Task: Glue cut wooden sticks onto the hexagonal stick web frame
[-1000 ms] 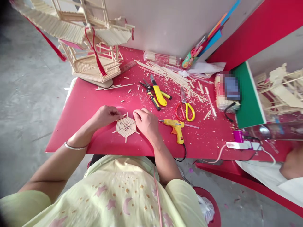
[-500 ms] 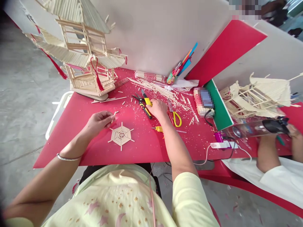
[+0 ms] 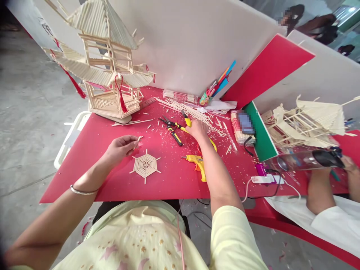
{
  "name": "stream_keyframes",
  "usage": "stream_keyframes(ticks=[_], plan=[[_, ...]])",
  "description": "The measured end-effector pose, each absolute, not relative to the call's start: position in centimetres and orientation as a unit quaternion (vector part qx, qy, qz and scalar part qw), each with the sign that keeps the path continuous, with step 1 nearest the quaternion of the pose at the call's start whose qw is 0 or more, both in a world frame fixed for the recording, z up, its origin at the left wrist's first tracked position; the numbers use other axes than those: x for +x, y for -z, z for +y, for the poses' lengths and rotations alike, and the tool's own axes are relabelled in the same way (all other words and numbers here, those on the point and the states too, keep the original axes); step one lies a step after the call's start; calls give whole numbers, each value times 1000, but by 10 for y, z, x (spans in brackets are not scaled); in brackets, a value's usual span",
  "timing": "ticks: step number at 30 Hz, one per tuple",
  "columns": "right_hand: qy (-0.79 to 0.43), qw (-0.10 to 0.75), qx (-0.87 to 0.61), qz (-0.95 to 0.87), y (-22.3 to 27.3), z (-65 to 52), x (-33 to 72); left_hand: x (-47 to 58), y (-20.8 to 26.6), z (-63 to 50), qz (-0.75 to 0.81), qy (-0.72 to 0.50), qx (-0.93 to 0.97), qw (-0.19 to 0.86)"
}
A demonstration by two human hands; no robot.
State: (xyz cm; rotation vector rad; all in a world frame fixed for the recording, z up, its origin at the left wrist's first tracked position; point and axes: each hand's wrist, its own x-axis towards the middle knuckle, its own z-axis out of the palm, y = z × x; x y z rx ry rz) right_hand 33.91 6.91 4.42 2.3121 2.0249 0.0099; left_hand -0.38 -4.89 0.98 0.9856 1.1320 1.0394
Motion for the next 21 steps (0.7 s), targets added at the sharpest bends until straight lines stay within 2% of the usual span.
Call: stream_keyframes(ticks=[3, 8, 13, 17, 21], plan=[[2, 38, 744, 667, -45, 69, 339, -5, -12, -49, 483, -455, 412, 625], [-16, -9, 690, 723, -46, 47, 324, -5, -20, -51, 493, -467, 394, 619], [60, 104, 645, 754, -36, 34, 300, -3, -17, -50, 468, -469, 394, 638], [5, 122, 671, 731, -35, 41, 289, -3, -15, -49, 449, -484, 390, 642], [-51, 77, 675, 732, -43, 31, 283, -5, -15, -49, 443, -501, 391, 633]])
